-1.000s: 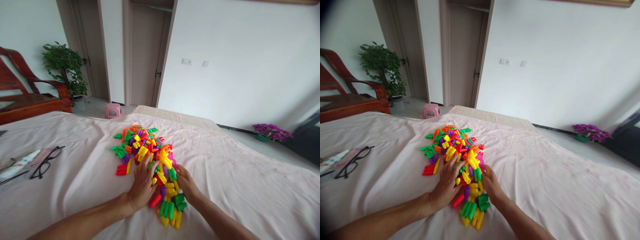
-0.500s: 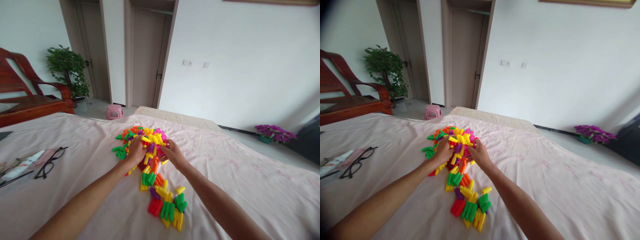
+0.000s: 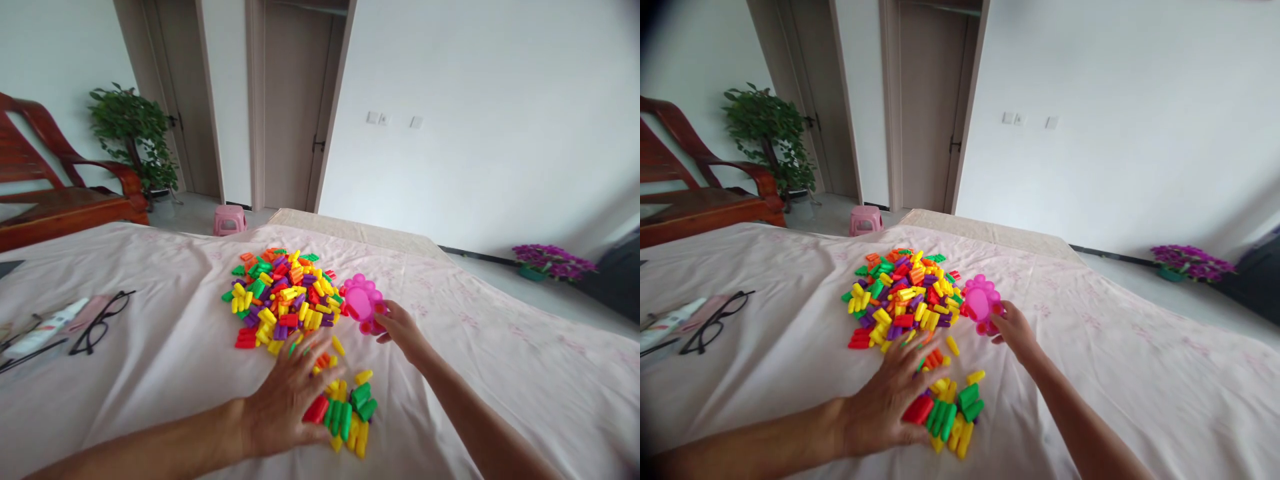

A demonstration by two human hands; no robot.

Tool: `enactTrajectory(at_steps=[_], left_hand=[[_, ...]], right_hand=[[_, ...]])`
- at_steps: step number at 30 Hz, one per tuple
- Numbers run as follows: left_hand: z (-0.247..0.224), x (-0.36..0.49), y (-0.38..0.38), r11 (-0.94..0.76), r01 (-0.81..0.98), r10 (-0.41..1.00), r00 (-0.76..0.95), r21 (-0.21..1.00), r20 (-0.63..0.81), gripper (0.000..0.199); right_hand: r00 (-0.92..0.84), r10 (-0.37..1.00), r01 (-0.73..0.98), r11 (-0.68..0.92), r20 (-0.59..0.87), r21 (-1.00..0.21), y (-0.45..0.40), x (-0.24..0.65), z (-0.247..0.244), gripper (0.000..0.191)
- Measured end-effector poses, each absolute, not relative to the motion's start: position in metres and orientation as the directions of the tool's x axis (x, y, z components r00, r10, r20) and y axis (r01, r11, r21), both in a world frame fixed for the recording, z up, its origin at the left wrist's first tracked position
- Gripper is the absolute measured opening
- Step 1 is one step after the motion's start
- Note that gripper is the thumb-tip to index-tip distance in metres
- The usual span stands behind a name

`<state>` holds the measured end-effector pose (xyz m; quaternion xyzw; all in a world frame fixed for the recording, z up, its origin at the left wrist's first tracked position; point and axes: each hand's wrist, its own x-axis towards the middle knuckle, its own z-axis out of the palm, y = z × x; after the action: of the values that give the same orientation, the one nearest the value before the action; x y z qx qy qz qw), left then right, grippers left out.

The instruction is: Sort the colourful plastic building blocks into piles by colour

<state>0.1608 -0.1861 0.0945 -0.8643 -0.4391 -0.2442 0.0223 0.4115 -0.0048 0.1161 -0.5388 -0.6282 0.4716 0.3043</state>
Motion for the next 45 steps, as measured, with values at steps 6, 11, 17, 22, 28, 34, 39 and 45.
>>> enactTrajectory(at_steps=[6,11,17,22,28,34,39,45], left_hand=[[0.074,0.191,-0.193,-0.658,0.739,0.727,0.574,0.145,0.378,0.084],[0.066,0.208,-0.178,-0.620,0.768,0.741,0.507,0.159,0.441,0.074],[0.063,0.213,-0.156,-0.564,0.808,0.767,0.434,0.173,0.473,0.075],[0.066,0.203,-0.137,-0.539,0.808,0.776,0.368,0.237,0.512,0.061],[0.096,0.179,-0.116,-0.512,0.790,0.743,0.209,0.339,0.636,0.051],[0.122,0.136,-0.076,-0.371,0.861,0.720,0.029,0.349,0.694,0.045],[0.119,0.080,-0.056,-0.151,0.916,0.732,-0.149,0.371,0.665,0.039],[0.102,0.016,-0.068,0.235,0.816,0.766,-0.490,0.529,0.416,0.051]], right_hand=[[-0.236,0.935,0.411,-0.152,-0.266,-0.899,-0.042,0.477,0.084,0.046],[-0.334,0.881,0.453,-0.162,-0.336,-0.877,-0.079,0.472,0.087,0.048],[-0.441,0.832,0.378,-0.169,-0.337,-0.910,-0.103,0.430,0.092,0.044],[-0.487,0.818,0.239,-0.213,-0.307,-0.947,-0.109,0.405,0.094,0.039],[-0.533,0.824,0.090,-0.173,-0.194,-0.981,-0.099,0.371,0.122,0.043],[-0.485,0.874,0.124,0.063,-0.005,-0.990,-0.054,0.322,0.154,0.039],[-0.355,0.929,0.274,0.209,0.104,-0.939,-0.005,0.319,0.154,0.030],[-0.141,0.989,0.329,0.081,0.036,-0.941,0.057,0.372,0.123,0.029]])
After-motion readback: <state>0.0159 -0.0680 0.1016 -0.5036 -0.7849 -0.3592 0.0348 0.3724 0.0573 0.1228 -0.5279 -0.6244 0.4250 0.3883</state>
